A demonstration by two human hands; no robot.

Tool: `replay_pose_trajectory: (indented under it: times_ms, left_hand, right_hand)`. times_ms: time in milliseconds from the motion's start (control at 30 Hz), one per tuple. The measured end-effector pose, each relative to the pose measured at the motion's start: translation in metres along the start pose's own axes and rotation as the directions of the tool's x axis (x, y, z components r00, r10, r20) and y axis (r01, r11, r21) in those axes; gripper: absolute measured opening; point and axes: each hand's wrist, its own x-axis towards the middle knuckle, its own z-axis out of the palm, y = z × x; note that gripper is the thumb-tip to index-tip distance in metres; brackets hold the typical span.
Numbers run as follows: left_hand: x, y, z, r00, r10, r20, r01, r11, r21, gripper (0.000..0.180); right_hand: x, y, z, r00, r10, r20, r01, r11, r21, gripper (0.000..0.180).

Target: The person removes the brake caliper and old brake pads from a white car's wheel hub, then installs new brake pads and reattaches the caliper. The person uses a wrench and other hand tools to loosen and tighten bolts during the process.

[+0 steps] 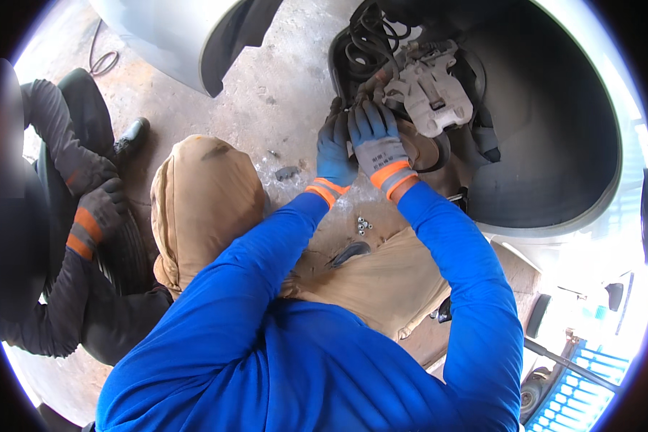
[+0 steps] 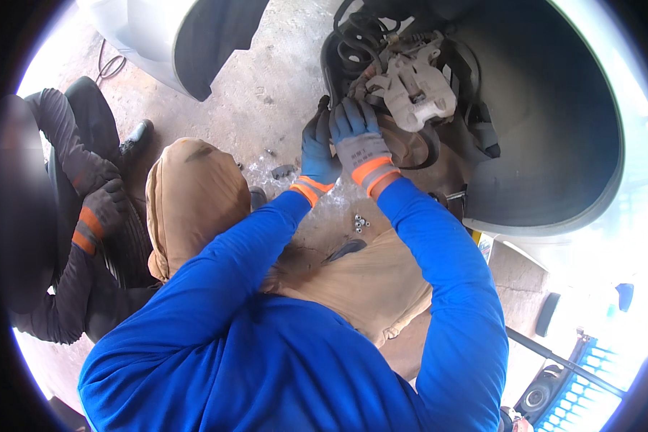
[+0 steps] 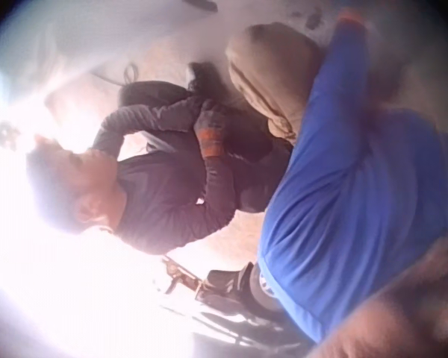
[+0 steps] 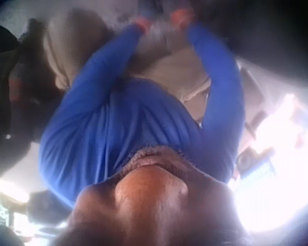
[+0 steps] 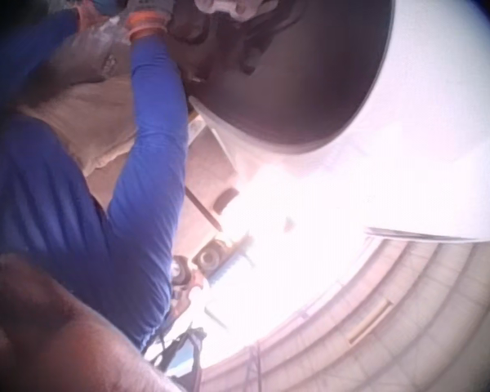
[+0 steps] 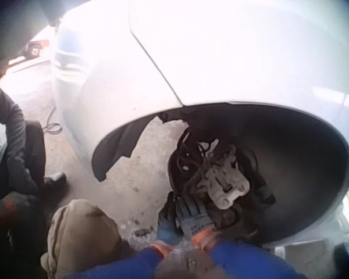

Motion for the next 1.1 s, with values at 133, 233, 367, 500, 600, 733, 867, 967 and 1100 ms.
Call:
replay_pose_trajectory:
  times_ms: [133, 233, 367, 500, 600, 733, 867, 967, 1100]
  left_hand:
    - [0.003, 0.007, -0.006, 1.000, 0.000, 0.030, -0.001, 1.000, 0.022, 0.081]
    - [0.000, 0.005, -0.005, 1.000, -0.019, 0.005, 0.020, 1.000, -0.015, 0.081]
    - [-0.003, 0.008, -0.007, 0.999, -0.045, 0.026, 0.046, 0.997, -0.064, 0.078]
    - [-0.006, -0.001, -0.014, 0.985, -0.173, -0.024, 0.163, 0.959, -0.233, 0.073]
    - [-0.011, -0.006, -0.012, 0.948, -0.257, -0.186, 0.238, 0.964, -0.115, 0.059]
    - [0.005, 0.007, -0.013, 0.912, -0.390, -0.124, 0.356, 0.906, -0.228, 0.033]
    - [0.007, 0.007, -0.005, 0.946, -0.261, -0.191, 0.226, 0.956, -0.187, 0.027]
    - [0.008, 0.002, 0.000, 0.940, -0.288, -0.184, 0.252, 0.948, -0.193, 0.025]
    - [0.016, 0.000, -0.003, 0.963, -0.219, -0.154, 0.189, 0.964, -0.189, 0.026]
  right_hand:
    - [0.001, 0.001, 0.000, 1.000, -0.026, 0.005, 0.026, 1.000, -0.002, 0.044]
    - [0.003, 0.001, -0.004, 0.997, -0.044, 0.060, 0.044, 0.999, 0.000, 0.045]
    - [-0.005, 0.005, -0.005, 0.996, -0.039, 0.076, 0.041, 0.999, -0.025, 0.051]
    - [-0.009, -0.005, -0.077, 0.977, 0.170, 0.132, -0.210, 0.891, 0.403, 0.064]
    - [-0.044, 0.000, -0.114, 0.930, 0.342, 0.133, -0.358, 0.766, 0.535, 0.069]
    - [-0.135, 0.015, -0.128, 0.637, 0.738, 0.224, -0.745, 0.514, 0.425, 0.058]
    - [-0.223, 0.024, -0.131, 0.233, 0.880, 0.413, -0.806, -0.063, 0.589, 0.044]
    - [-0.252, 0.024, -0.127, 0.167, 0.892, 0.420, -0.796, -0.129, 0.591, 0.039]
    - [-0.256, 0.022, -0.126, 0.222, 0.901, 0.372, -0.798, -0.052, 0.601, 0.039]
